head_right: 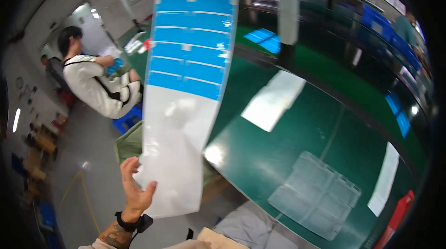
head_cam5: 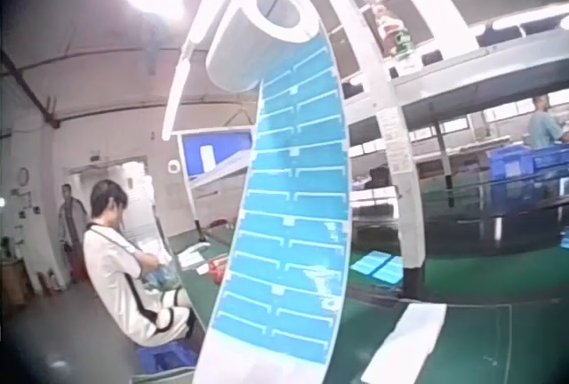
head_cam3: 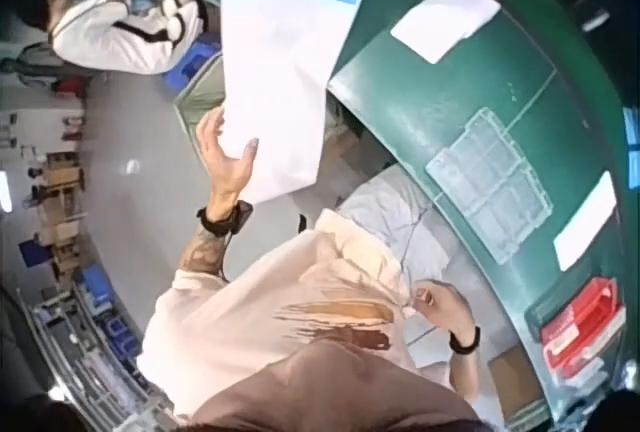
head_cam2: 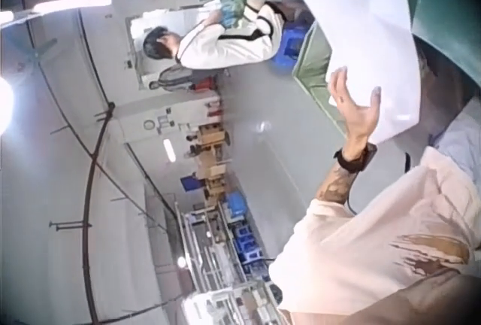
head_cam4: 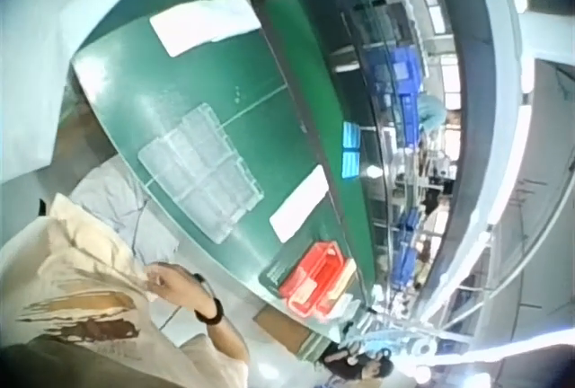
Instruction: Applying stickers to plastic trays and placing them into protective film covers on an assembly line.
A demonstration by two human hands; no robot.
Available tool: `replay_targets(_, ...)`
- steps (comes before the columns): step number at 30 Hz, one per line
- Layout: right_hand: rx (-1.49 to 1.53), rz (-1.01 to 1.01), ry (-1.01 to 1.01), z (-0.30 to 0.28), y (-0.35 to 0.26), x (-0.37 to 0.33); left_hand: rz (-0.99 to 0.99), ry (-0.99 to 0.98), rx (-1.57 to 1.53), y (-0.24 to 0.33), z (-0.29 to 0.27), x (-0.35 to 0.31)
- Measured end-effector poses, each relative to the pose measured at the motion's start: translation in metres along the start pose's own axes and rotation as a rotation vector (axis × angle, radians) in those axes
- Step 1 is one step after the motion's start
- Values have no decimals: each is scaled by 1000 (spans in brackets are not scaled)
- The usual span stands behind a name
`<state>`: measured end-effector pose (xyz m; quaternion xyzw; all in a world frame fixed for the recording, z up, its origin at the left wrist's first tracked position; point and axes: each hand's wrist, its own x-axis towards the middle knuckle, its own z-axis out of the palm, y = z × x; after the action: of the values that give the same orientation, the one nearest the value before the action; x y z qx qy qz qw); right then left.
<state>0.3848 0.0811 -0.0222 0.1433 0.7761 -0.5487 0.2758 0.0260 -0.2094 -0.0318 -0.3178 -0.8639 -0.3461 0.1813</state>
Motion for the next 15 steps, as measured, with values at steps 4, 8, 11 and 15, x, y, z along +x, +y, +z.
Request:
replay_targets(4, 389, 31, -68, 29, 28, 33, -337, -298, 341, -30, -24, -65)
replay_targets(8, 349, -84, 65, 22, 1, 63, -595, -817, 516, -59, -48, -121)
replay_targets(11, 215, -79, 64, 13, -21, 65, -640, -728, 324, -99, -43, -148)
replay_targets(15, 143, -140, 156, 15, -31, 60, -629, -524, 418, -116, -32, -159)
